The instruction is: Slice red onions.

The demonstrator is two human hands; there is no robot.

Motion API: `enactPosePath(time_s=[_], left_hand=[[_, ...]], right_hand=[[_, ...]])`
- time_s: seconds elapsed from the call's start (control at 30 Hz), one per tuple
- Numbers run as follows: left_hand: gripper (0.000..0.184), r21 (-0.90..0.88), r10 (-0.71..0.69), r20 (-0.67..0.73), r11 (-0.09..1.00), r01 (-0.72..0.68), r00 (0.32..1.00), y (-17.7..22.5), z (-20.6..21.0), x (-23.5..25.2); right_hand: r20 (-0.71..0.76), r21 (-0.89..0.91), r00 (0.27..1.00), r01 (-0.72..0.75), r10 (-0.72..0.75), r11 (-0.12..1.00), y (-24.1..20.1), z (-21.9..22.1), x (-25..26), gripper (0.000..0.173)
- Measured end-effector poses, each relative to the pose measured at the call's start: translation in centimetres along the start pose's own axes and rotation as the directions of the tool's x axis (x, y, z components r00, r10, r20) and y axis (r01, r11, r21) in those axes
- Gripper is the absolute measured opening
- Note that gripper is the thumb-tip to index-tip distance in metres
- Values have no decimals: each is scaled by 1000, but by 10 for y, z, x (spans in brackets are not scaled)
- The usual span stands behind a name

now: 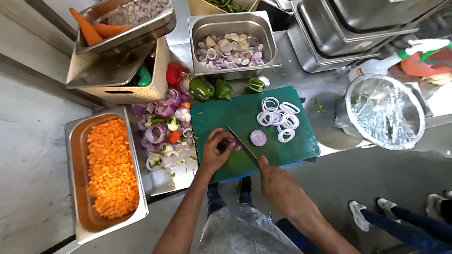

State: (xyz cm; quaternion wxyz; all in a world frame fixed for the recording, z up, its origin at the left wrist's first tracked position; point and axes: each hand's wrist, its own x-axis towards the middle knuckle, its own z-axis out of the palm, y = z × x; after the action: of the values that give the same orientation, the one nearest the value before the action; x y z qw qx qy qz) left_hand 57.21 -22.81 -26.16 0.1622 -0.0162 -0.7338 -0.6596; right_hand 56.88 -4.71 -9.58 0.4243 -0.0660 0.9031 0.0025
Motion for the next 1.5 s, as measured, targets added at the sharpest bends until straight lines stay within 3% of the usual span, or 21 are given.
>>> enactPosePath(time_s=[0.13, 0.2, 0.47, 0.57, 0.83, 1.03, 1.5], left_hand=[[23, -7, 21, -6, 1000, -21, 1000, -3, 0, 0], [24, -5, 20, 2, 1000, -20, 1000, -1, 0, 0], [28, 248, 1, 23, 969, -7, 1000, 3, 5, -5], [33, 228, 26, -21, 973, -21, 999, 1, 5, -6], [16, 17, 33, -31, 999, -32, 999, -4, 1, -3], [18, 82, 13, -23, 997, -11, 1000, 2, 1, -7], [18, 19, 32, -48, 999, -31, 998, -2, 3, -4]], right_hand=[[11, -10, 1000, 5, -4, 1000, -6, 7, 19, 32], [20, 7, 1000, 23, -23, 1000, -11, 17, 38, 39], [-45, 77, 994, 105, -102, 992, -6, 45, 64, 45], [-66, 163, 984, 174, -165, 971, 7, 43, 68, 41], [-141, 146, 983, 135, -114, 980, 26, 19, 21, 26], [-119, 48, 986, 127, -120, 991, 22, 7, -6, 26], [-90, -39, 993, 78, -81, 996, 13, 5, -12, 24]])
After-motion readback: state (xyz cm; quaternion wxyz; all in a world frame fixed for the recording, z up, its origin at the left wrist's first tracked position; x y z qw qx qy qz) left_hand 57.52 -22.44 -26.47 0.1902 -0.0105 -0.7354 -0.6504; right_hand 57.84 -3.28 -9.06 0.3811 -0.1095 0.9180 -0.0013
